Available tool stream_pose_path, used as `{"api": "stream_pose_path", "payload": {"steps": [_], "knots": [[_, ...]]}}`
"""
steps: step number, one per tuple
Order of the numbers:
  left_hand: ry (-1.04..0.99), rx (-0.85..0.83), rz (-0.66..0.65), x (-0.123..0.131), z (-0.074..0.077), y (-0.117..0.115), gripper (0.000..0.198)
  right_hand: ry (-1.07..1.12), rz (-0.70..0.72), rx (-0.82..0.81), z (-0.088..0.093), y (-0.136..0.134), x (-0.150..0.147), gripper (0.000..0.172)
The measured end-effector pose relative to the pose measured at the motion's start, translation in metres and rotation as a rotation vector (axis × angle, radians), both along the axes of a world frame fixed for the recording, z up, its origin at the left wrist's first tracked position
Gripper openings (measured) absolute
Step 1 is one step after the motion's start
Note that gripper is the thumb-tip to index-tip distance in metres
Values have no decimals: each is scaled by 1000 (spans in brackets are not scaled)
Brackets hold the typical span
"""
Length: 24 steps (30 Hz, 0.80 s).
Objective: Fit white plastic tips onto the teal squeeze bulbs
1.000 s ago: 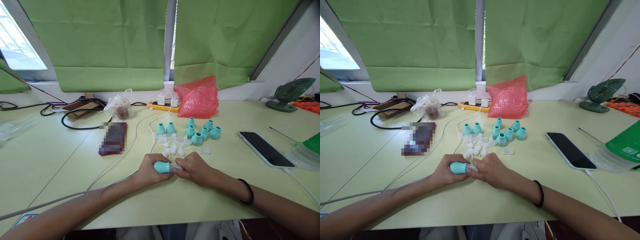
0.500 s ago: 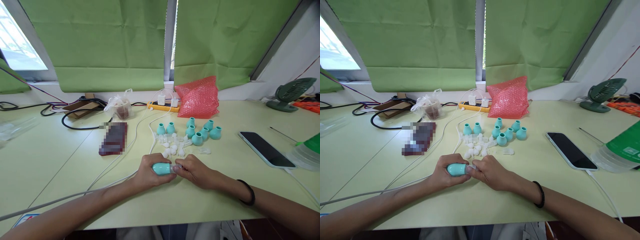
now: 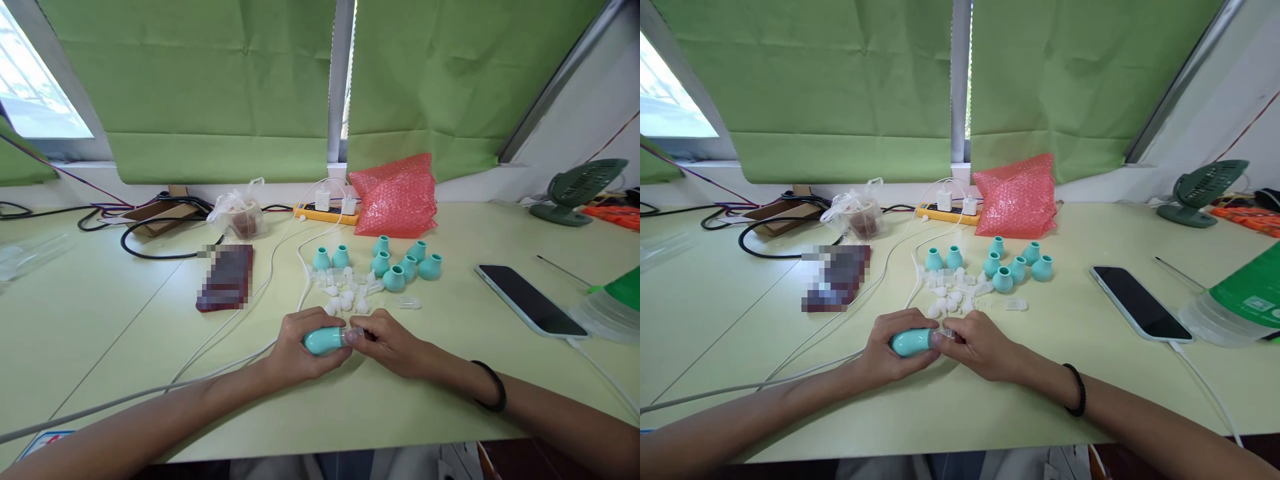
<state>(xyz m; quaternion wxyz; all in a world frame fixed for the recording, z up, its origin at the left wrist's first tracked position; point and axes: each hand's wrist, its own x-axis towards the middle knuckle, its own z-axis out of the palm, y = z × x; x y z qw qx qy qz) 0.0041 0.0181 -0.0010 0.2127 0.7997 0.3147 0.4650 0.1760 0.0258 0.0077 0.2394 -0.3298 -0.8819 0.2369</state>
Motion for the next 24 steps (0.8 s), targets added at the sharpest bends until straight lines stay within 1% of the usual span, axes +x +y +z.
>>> {"api": "stream_pose_path", "payload": {"steps": [3, 5, 7, 9, 11, 13, 15, 17, 21, 24], "knots": [[23, -38, 32, 0, 0, -1, 16, 14, 2, 107, 3, 5, 4, 33], [30, -78, 59, -1, 1, -1, 16, 48, -22, 184, 5, 12, 9, 31], [29, -131, 79, -2, 2, -1, 16, 93, -111, 253, 5, 21, 15, 28], [23, -177, 93, -2, 3, -1, 15, 95, -234, 335, 3, 32, 21, 23], [25, -198, 101, -2, 3, -1, 15, 33, -312, 414, -2, 42, 26, 17], [40, -203, 95, -2, 4, -1, 14, -53, -337, 487, -7, 48, 29, 17], [60, -210, 88, -1, 4, -1, 13, -113, -328, 549, -10, 51, 29, 18], [72, -227, 94, -1, 4, -1, 13, -145, -283, 570, -11, 50, 28, 20], [49, -269, 157, -1, 3, -1, 16, -199, -162, 518, -11, 44, 22, 25], [24, -279, 164, -1, 1, 0, 17, -238, -139, 476, -13, 43, 19, 29]]}}
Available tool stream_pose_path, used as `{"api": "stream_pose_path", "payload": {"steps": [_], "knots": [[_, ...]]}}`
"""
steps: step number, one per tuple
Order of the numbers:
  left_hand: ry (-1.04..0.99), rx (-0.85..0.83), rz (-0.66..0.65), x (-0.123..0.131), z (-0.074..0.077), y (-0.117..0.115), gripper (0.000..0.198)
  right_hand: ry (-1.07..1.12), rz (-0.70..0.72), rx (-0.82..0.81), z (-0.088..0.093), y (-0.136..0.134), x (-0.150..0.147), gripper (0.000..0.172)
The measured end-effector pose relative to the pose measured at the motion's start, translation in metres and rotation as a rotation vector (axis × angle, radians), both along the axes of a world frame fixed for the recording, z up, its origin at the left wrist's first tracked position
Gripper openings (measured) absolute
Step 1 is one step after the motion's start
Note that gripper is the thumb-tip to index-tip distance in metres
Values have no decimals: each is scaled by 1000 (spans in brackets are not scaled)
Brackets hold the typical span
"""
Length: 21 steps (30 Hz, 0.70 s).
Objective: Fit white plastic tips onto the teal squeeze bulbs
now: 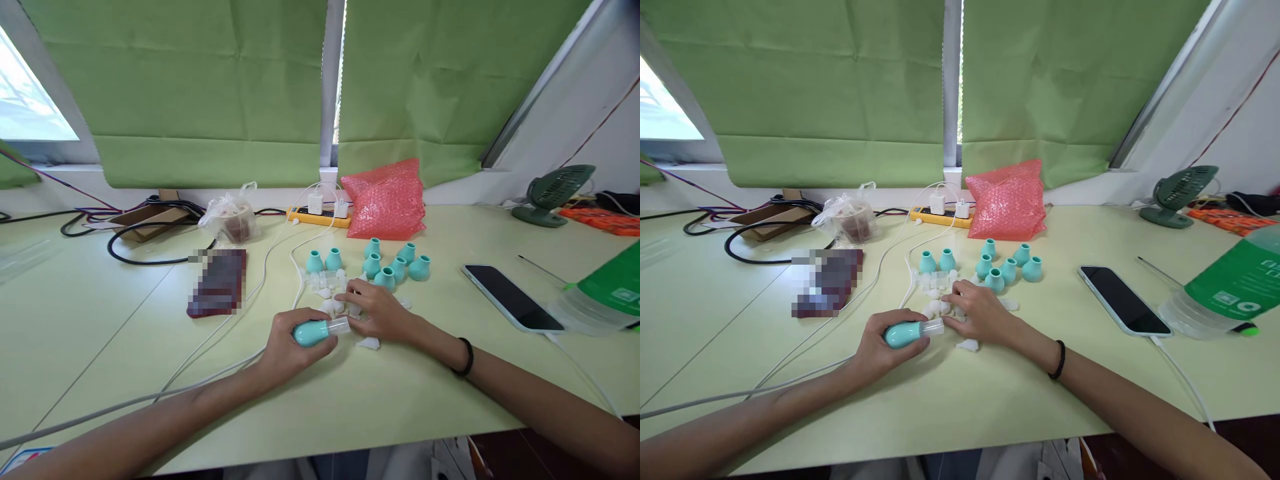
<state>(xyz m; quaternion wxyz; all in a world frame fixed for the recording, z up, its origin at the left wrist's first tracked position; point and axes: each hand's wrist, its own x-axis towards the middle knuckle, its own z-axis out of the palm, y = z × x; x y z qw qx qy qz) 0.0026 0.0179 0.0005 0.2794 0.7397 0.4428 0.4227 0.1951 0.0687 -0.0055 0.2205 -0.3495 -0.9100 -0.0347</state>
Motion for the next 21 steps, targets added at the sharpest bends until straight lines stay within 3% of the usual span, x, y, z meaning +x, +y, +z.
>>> {"api": "stream_pose_path", "payload": {"steps": [9, 13, 19, 21], "knots": [[6, 48, -60, 0, 0, 2, 19, 41, 27, -3, -5, 6, 0, 21], [0, 55, -48, 0, 0, 3, 22, 147, 67, 35, -6, 5, 1, 17], [-22, 47, -36, -1, -2, 3, 24, 369, -32, 91, -1, 2, -1, 15], [-41, 47, -35, -1, -2, 3, 24, 492, -38, 36, 3, -1, -1, 14]]}}
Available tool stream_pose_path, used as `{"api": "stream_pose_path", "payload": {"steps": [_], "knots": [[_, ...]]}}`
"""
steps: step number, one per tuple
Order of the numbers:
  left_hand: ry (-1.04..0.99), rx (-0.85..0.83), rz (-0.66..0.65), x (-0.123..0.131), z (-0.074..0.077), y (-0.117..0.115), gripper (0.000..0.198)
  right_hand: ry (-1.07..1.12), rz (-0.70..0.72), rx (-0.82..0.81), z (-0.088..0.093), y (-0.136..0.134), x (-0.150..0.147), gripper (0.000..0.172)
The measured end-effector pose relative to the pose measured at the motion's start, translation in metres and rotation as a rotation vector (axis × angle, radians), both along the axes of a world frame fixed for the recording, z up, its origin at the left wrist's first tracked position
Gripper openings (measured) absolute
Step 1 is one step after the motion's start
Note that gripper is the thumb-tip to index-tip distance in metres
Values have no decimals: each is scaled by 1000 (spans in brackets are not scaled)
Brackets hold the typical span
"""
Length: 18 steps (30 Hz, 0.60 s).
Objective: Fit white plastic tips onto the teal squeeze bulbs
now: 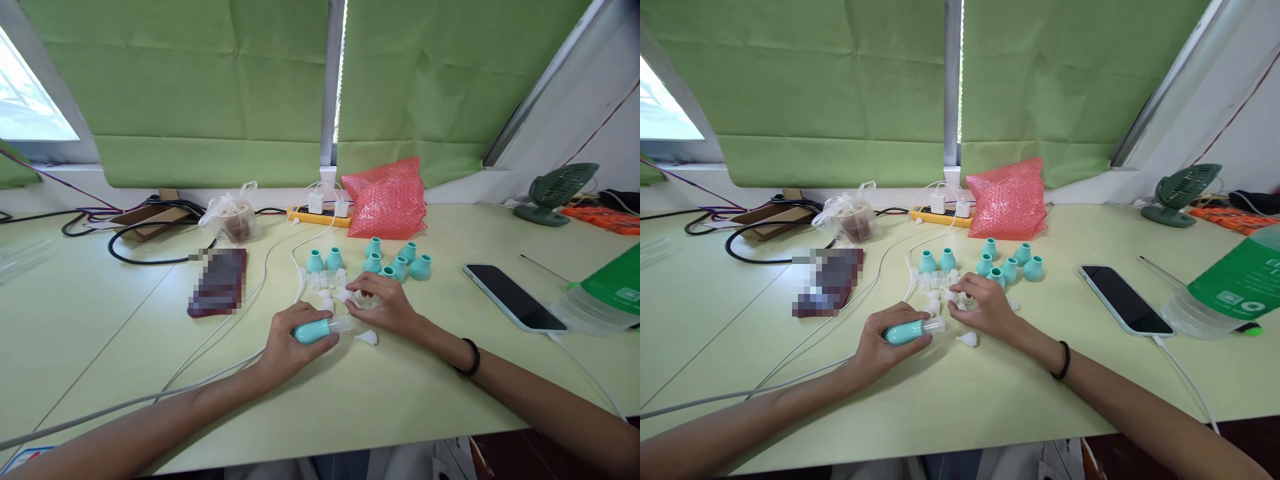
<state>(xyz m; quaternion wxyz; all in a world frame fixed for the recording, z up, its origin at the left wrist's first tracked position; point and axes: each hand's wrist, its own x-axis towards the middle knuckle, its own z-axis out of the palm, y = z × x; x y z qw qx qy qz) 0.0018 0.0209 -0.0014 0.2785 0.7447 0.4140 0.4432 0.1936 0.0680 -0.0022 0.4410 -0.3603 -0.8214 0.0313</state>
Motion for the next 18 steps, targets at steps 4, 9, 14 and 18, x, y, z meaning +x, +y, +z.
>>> {"api": "stream_pose_path", "payload": {"steps": [4, 9, 14, 18], "knots": [[-17, -39, 2, 0, 1, 0, 25, 262, 197, -413, 11, -4, -1, 15], [59, -60, 21, 0, 4, -3, 25, 440, 412, -776, 14, -7, -2, 18], [84, 7, -36, 0, 4, -4, 25, 371, 481, -826, 13, -10, -2, 21], [98, -3, -60, 0, 4, -4, 24, 231, 502, -810, 17, -15, -2, 35]]}}
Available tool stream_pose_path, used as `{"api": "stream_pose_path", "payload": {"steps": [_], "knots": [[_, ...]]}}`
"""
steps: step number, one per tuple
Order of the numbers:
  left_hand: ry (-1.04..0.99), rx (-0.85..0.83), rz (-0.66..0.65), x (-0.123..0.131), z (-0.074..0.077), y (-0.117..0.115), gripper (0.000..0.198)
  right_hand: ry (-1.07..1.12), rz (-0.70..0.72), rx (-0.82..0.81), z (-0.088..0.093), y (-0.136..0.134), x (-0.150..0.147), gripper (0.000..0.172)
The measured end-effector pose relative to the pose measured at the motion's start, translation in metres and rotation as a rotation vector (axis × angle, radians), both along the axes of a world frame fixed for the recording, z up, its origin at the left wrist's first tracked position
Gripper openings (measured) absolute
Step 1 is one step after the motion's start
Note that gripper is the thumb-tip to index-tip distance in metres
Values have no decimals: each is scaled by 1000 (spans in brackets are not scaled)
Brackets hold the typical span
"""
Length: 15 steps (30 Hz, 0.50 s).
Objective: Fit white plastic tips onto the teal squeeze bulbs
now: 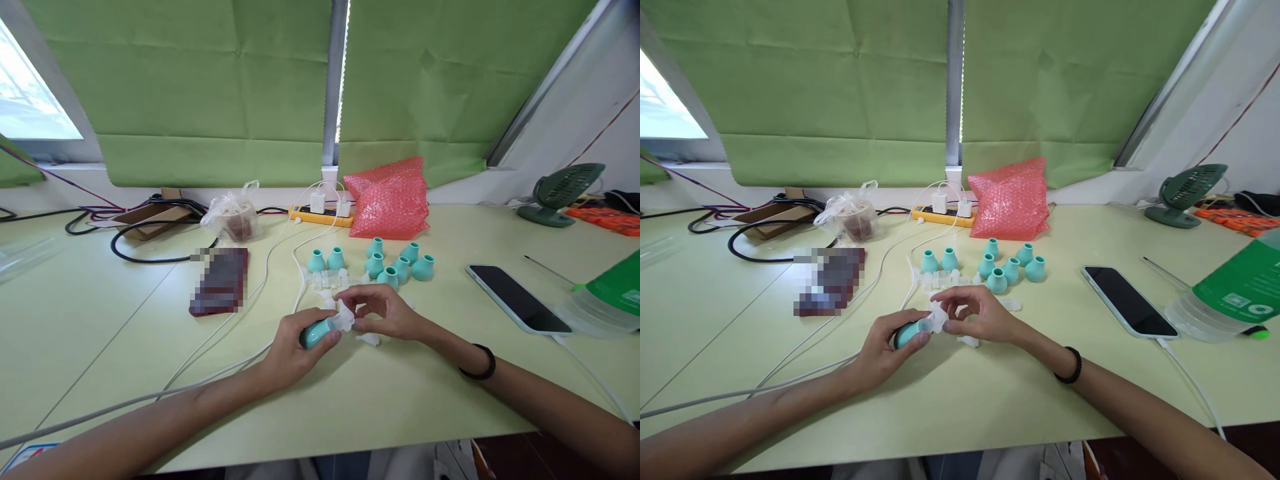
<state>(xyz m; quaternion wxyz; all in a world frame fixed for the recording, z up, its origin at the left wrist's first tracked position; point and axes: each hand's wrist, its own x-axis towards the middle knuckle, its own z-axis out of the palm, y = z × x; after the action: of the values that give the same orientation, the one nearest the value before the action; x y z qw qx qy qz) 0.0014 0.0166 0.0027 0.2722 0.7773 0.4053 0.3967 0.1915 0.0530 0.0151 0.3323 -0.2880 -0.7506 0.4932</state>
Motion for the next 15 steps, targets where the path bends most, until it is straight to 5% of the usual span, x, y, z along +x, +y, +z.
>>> {"api": "stream_pose_path", "payload": {"steps": [5, 15], "knots": [[-20, 5, -24, 0, 0, -1, 22, -60, 115, -6, 2, -4, -2, 35], [-46, -54, 52, 0, 2, 0, 19, 129, -33, -55, -1, 6, 1, 20]]}}
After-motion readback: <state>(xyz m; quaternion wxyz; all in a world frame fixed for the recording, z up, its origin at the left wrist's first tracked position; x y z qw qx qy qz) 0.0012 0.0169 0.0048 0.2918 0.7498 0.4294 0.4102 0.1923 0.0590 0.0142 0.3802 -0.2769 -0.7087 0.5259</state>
